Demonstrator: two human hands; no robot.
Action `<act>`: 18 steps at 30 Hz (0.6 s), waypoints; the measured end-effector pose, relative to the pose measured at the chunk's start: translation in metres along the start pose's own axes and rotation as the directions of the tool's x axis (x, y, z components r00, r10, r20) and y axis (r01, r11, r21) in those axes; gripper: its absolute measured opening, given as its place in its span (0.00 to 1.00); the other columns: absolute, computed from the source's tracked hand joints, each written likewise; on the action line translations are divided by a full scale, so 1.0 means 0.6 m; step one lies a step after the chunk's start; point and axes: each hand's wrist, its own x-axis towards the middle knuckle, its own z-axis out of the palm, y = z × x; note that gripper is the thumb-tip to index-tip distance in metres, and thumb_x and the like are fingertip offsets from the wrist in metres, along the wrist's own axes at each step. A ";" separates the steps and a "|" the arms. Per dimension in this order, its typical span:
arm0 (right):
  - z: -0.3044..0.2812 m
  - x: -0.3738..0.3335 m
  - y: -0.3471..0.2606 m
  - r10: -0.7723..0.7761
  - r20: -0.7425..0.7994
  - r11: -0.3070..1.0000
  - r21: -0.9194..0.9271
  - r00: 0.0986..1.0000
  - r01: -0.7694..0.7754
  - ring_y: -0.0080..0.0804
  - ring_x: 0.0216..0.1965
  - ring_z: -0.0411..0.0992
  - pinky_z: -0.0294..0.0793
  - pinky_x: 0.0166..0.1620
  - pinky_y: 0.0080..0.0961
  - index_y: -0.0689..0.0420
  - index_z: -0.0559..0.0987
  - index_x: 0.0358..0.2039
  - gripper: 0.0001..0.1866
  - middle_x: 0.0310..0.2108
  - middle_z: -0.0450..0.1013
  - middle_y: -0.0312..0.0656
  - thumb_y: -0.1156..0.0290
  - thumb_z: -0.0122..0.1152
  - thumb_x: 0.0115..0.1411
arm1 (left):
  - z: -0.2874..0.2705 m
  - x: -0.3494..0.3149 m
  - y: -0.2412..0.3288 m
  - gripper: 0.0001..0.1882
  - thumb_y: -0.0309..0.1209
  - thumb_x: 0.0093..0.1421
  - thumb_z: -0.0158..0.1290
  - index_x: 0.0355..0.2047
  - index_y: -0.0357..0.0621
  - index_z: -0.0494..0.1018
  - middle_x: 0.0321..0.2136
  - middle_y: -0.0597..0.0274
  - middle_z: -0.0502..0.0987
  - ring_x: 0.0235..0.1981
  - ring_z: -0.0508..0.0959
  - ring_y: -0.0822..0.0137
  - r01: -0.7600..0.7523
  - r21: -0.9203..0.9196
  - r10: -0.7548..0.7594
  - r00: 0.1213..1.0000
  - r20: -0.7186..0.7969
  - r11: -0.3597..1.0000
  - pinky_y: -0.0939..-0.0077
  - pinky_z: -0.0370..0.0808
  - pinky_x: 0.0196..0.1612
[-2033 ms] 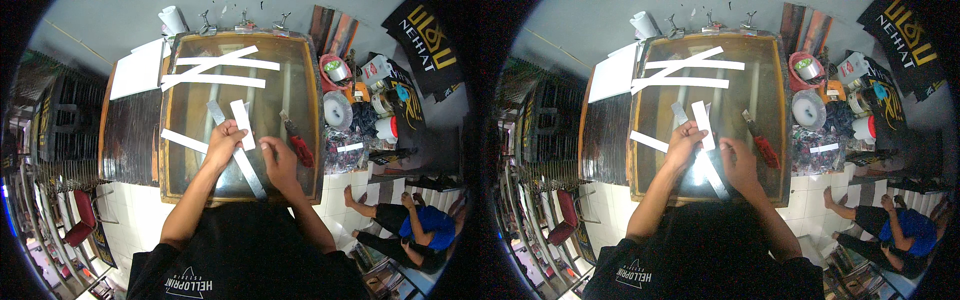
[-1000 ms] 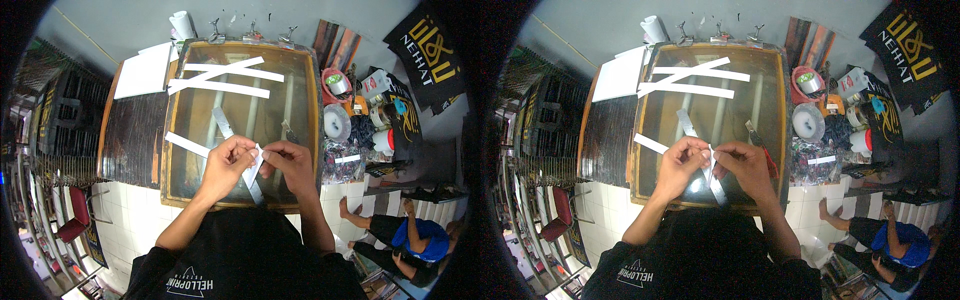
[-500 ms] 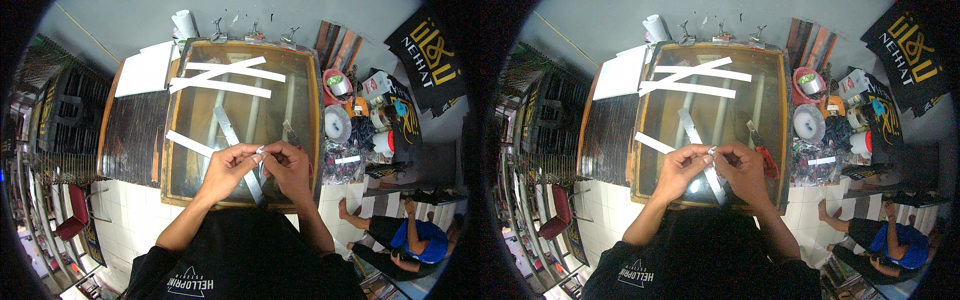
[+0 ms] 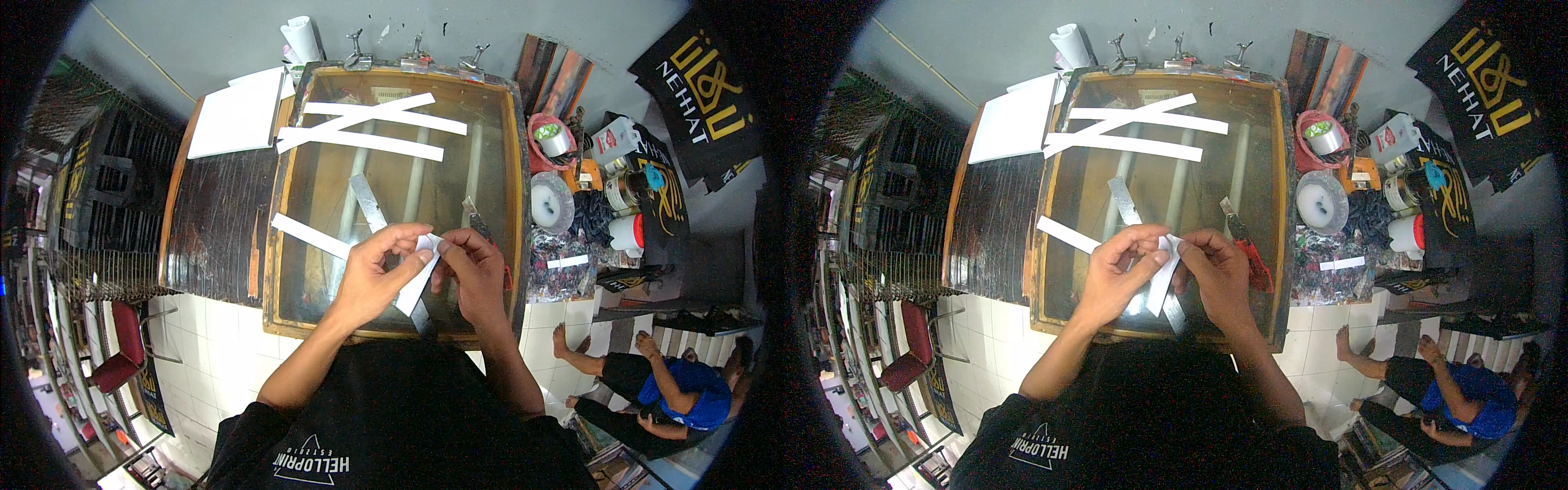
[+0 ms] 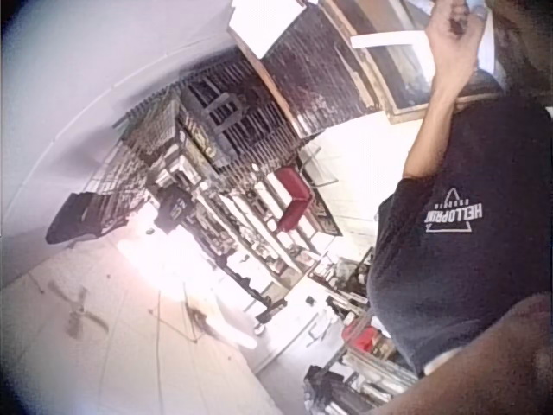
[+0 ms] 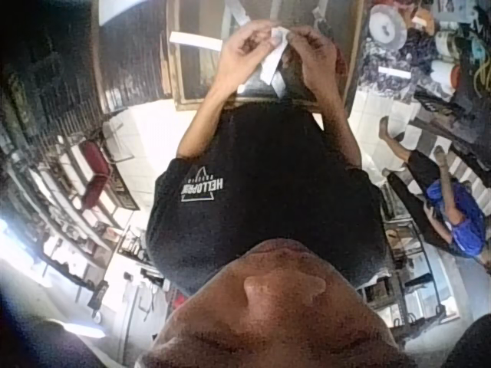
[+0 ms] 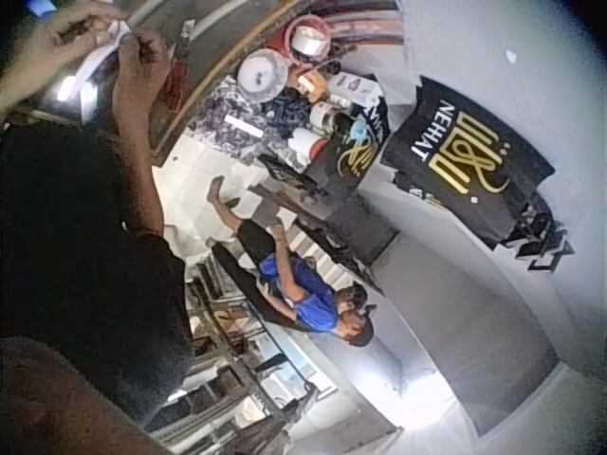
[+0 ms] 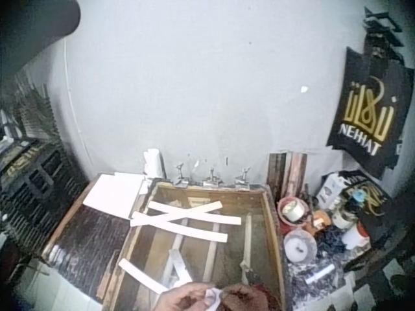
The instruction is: The person uses a metal ruler and a utility knife to measure and cut strips of white paper on a glass-topped light table.
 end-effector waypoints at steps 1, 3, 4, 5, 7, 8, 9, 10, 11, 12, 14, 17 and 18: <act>0.002 0.000 0.000 -0.023 -0.022 0.999 -0.032 0.999 0.023 0.23 0.22 0.74 0.74 0.24 0.22 0.65 0.77 0.42 0.07 0.27 0.76 0.40 0.76 0.58 0.67 | -0.006 0.001 -0.005 0.19 0.21 0.62 0.59 0.54 0.36 0.74 0.39 0.62 0.82 0.41 0.79 0.75 -0.023 0.013 0.023 0.999 0.034 1.000 0.77 0.74 0.49; 0.011 -0.002 -0.002 -0.072 -0.064 0.993 -0.096 0.995 0.066 0.22 0.22 0.74 0.74 0.26 0.20 0.65 0.78 0.45 0.09 0.26 0.76 0.39 0.76 0.60 0.66 | -0.009 0.002 -0.005 0.19 0.19 0.62 0.59 0.54 0.36 0.74 0.39 0.62 0.82 0.41 0.79 0.76 -0.014 0.031 0.013 0.999 0.043 0.999 0.78 0.74 0.47; 0.013 -0.003 -0.008 -0.088 -0.070 0.985 -0.157 0.994 0.077 0.22 0.22 0.75 0.74 0.25 0.20 0.64 0.77 0.46 0.10 0.27 0.76 0.39 0.76 0.60 0.66 | -0.008 0.003 0.000 0.19 0.18 0.61 0.59 0.54 0.37 0.75 0.38 0.63 0.82 0.40 0.78 0.76 0.019 0.036 -0.019 1.000 0.018 0.999 0.79 0.75 0.46; 0.017 -0.006 -0.015 -0.105 -0.075 0.972 -0.217 0.992 0.087 0.22 0.23 0.75 0.74 0.25 0.20 0.64 0.77 0.47 0.11 0.28 0.77 0.39 0.76 0.60 0.65 | -0.007 0.004 0.005 0.19 0.17 0.61 0.59 0.53 0.37 0.75 0.37 0.63 0.82 0.39 0.78 0.77 0.052 0.039 -0.051 0.999 -0.007 0.998 0.80 0.75 0.44; 0.019 -0.009 -0.022 -0.119 -0.065 0.950 -0.297 0.991 0.095 0.22 0.24 0.76 0.74 0.25 0.20 0.64 0.77 0.50 0.13 0.30 0.77 0.40 0.76 0.61 0.65 | -0.007 0.007 0.016 0.18 0.15 0.61 0.57 0.52 0.37 0.76 0.38 0.64 0.82 0.38 0.78 0.78 0.044 -0.015 -0.044 0.999 -0.010 0.999 0.82 0.75 0.43; 0.018 -0.011 -0.024 -0.116 -0.051 0.944 -0.318 0.992 0.094 0.22 0.24 0.76 0.74 0.25 0.20 0.63 0.77 0.51 0.14 0.30 0.77 0.40 0.76 0.61 0.65 | -0.007 0.008 0.020 0.18 0.15 0.62 0.57 0.52 0.37 0.76 0.38 0.64 0.82 0.38 0.78 0.79 0.040 -0.042 -0.040 0.999 -0.011 0.998 0.83 0.75 0.42; 0.017 -0.012 -0.026 -0.113 -0.037 0.937 -0.338 0.993 0.094 0.22 0.25 0.76 0.75 0.25 0.19 0.63 0.77 0.52 0.15 0.31 0.77 0.40 0.75 0.62 0.65 | -0.009 0.009 0.021 0.18 0.15 0.61 0.57 0.52 0.37 0.76 0.39 0.63 0.82 0.38 0.79 0.78 0.057 -0.052 -0.058 0.998 -0.011 0.997 0.82 0.75 0.43; 0.018 -0.012 -0.033 -0.089 -0.032 0.936 -0.344 0.996 0.072 0.22 0.25 0.76 0.75 0.26 0.20 0.62 0.77 0.53 0.16 0.32 0.78 0.40 0.75 0.62 0.65 | -0.012 0.009 0.022 0.18 0.15 0.61 0.58 0.52 0.36 0.76 0.39 0.62 0.82 0.39 0.79 0.77 0.074 -0.060 -0.075 0.997 -0.013 0.995 0.82 0.76 0.44; 0.019 -0.012 -0.041 -0.064 -0.027 0.935 -0.351 0.998 0.051 0.22 0.26 0.76 0.76 0.27 0.20 0.62 0.76 0.54 0.18 0.32 0.78 0.40 0.75 0.63 0.64 | -0.015 0.008 0.023 0.18 0.15 0.60 0.58 0.51 0.36 0.76 0.39 0.61 0.83 0.39 0.80 0.76 0.091 -0.069 -0.093 0.996 -0.014 0.993 0.81 0.76 0.45; 0.020 -0.012 -0.046 -0.040 -0.022 0.933 -0.358 0.999 0.029 0.22 0.26 0.76 0.77 0.28 0.20 0.62 0.76 0.55 0.19 0.33 0.78 0.40 0.74 0.63 0.64 | -0.016 0.008 0.022 0.18 0.15 0.60 0.58 0.51 0.37 0.76 0.39 0.62 0.83 0.39 0.80 0.77 0.092 -0.058 -0.093 0.995 -0.021 0.994 0.81 0.76 0.44; 0.019 -0.010 -0.046 -0.096 -0.049 0.884 -0.463 0.994 0.063 0.23 0.28 0.77 0.77 0.31 0.21 0.60 0.77 0.55 0.19 0.35 0.78 0.41 0.74 0.64 0.63 | -0.018 0.008 0.016 0.18 0.15 0.60 0.59 0.50 0.38 0.77 0.39 0.62 0.83 0.38 0.80 0.77 0.094 -0.037 -0.095 0.995 -0.031 0.995 0.82 0.76 0.44; 0.007 -0.005 -0.044 -0.283 0.017 0.723 -0.653 0.959 0.225 0.25 0.32 0.77 0.77 0.35 0.22 0.57 0.80 0.51 0.17 0.38 0.78 0.41 0.74 0.67 0.60 | -0.019 0.006 0.013 0.17 0.16 0.60 0.60 0.49 0.39 0.78 0.37 0.64 0.83 0.38 0.80 0.78 0.152 0.035 -0.150 0.988 -0.041 0.988 0.84 0.76 0.43; 0.004 -0.003 -0.043 -0.353 0.065 0.640 -0.711 0.933 0.292 0.25 0.34 0.77 0.77 0.36 0.22 0.56 0.82 0.49 0.16 0.39 0.78 0.41 0.74 0.67 0.59 | -0.017 0.006 0.015 0.16 0.15 0.60 0.59 0.49 0.39 0.78 0.37 0.65 0.82 0.37 0.79 0.80 0.154 0.006 -0.153 0.987 -0.040 0.988 0.85 0.75 0.42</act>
